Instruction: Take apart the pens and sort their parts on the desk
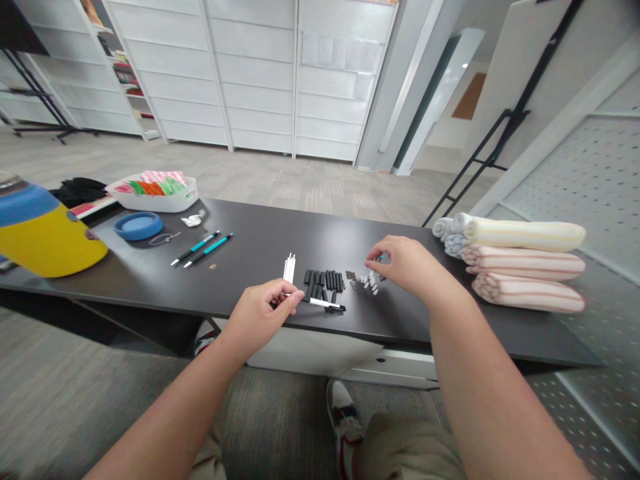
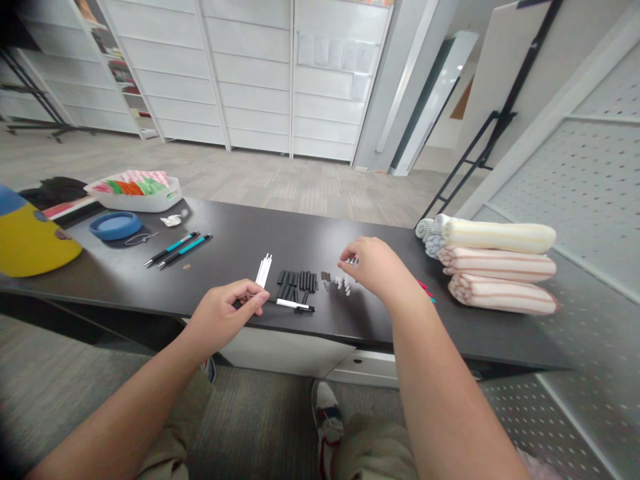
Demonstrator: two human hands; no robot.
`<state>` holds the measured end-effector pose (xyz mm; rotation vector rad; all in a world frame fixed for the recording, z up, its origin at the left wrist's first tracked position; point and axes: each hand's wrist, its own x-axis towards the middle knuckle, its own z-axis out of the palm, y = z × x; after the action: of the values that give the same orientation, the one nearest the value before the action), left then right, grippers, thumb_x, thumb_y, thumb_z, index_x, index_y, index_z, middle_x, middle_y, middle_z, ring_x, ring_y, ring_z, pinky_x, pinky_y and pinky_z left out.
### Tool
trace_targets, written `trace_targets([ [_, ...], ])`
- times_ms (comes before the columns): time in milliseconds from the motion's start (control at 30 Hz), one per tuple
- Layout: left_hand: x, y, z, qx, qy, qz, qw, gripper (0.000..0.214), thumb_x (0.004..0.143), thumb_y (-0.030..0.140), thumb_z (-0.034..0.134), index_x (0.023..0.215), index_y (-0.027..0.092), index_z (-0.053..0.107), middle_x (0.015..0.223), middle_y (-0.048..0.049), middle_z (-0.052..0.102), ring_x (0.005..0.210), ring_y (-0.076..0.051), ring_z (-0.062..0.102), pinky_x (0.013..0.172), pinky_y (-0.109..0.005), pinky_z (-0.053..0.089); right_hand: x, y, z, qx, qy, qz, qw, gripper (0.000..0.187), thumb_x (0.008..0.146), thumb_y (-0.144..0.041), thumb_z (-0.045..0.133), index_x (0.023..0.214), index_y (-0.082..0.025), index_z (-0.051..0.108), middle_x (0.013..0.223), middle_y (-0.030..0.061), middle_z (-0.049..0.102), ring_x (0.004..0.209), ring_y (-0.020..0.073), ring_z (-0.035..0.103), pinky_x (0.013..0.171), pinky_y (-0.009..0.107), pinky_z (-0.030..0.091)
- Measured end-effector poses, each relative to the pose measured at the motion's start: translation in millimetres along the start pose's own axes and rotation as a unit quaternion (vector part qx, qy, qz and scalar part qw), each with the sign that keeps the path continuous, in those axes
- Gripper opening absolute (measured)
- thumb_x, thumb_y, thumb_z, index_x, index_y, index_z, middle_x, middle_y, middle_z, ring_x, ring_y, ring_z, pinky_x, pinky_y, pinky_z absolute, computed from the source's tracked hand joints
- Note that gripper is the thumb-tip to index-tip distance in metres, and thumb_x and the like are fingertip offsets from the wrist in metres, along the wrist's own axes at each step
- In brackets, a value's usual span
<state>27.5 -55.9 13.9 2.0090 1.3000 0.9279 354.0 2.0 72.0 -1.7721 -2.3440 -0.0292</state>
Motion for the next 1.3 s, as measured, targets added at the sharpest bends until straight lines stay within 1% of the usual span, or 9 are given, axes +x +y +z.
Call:
trace_targets([
  [67,0,0,-0.1,-0.001,0.000,0.002,1.000,0.028,0.100,0.044,0.061,0.089,0.023,0.074,0.072,0.0025,0.074,0.065,-0.014,0.064,0.058,-0.023,0.042,0,-8,2,-0.014,-0.029,-0.021,0.999,0.019,0.087,-0.041,0.076,0.095,-0.024,0.082,0.104,0.0078,0.075,0.099,0.0267,0.068,0.096,0.037,0.048],
  [133,0,1,-0.2,-0.004,0.000,0.001,1.000,0.028,0.100,0.044,0.060,0.089,0.022,0.074,0.072,0.0021,0.075,0.066,-0.015,0.066,0.058,-0.023,0.042,-1,-15,6,-0.029,-0.052,-0.020,0.998,0.025,0.084,-0.044,0.079,0.099,-0.024,0.083,0.110,0.0100,0.074,0.104,0.0291,0.066,0.099,0.040,0.049],
  [233,-1,1,-0.4,-0.009,0.001,-0.002,1.000,0.027,0.099,0.044,0.061,0.088,0.023,0.074,0.072,0.0024,0.075,0.068,-0.015,0.067,0.059,-0.023,0.042,-3,-23,11,-0.057,-0.077,-0.005,0.995,0.027,0.084,-0.042,0.080,0.104,-0.024,0.083,0.116,0.0120,0.071,0.108,0.0316,0.063,0.098,0.041,0.049],
  [333,-1,1,-0.5,-0.011,0.001,-0.001,1.000,0.026,0.099,0.043,0.062,0.087,0.023,0.074,0.072,0.0031,0.074,0.067,-0.015,0.066,0.059,-0.023,0.042,-6,-28,13,-0.083,-0.096,0.012,0.992,0.027,0.083,-0.039,0.078,0.105,-0.024,0.082,0.118,0.0136,0.070,0.109,0.0336,0.061,0.094,0.042,0.051],
  [433,-1,1,-0.5,-0.011,-0.001,-0.006,1.000,0.027,0.099,0.043,0.061,0.087,0.023,0.074,0.072,0.0032,0.074,0.066,-0.014,0.066,0.060,-0.023,0.042,-7,-31,14,-0.098,-0.100,0.017,0.990,0.025,0.085,-0.037,0.075,0.103,-0.022,0.082,0.118,0.0152,0.069,0.108,0.0347,0.061,0.089,0.043,0.052],
  [700,-1,1,-0.6,-0.011,-0.004,-0.008,1.000,0.026,0.099,0.042,0.061,0.088,0.023,0.074,0.072,0.0033,0.074,0.067,-0.014,0.066,0.060,-0.024,0.042,-4,-39,16,-0.114,-0.103,0.013,0.988,0.018,0.089,-0.032,0.070,0.097,-0.020,0.081,0.113,0.0164,0.070,0.106,0.0333,0.061,0.087,0.041,0.052],
  [800,-1,2,-0.5,-0.009,-0.002,-0.007,1.000,0.026,0.099,0.042,0.062,0.087,0.022,0.074,0.071,0.0032,0.074,0.066,-0.014,0.066,0.060,-0.024,0.042,-4,-39,16,-0.113,-0.107,0.019,0.988,0.018,0.090,-0.032,0.070,0.097,-0.020,0.082,0.112,0.0157,0.070,0.106,0.0328,0.062,0.089,0.041,0.052],
  [1000,0,0,-0.4,-0.008,-0.004,-0.003,1.000,0.025,0.099,0.042,0.061,0.088,0.023,0.074,0.072,0.0040,0.074,0.067,-0.013,0.067,0.062,-0.024,0.043,-6,-33,15,-0.098,-0.110,0.030,0.989,0.022,0.089,-0.039,0.071,0.099,-0.022,0.082,0.113,0.0143,0.069,0.108,0.0327,0.062,0.093,0.041,0.051],
  [1300,0,0,-0.2,-0.006,-0.002,-0.004,1.000,0.025,0.099,0.042,0.062,0.088,0.023,0.074,0.072,0.0043,0.074,0.067,-0.013,0.066,0.062,-0.024,0.042,-6,-34,16,-0.102,-0.115,0.025,0.988,0.020,0.088,-0.029,0.067,0.100,-0.020,0.081,0.112,0.0145,0.070,0.107,0.0311,0.063,0.097,0.040,0.049],
])
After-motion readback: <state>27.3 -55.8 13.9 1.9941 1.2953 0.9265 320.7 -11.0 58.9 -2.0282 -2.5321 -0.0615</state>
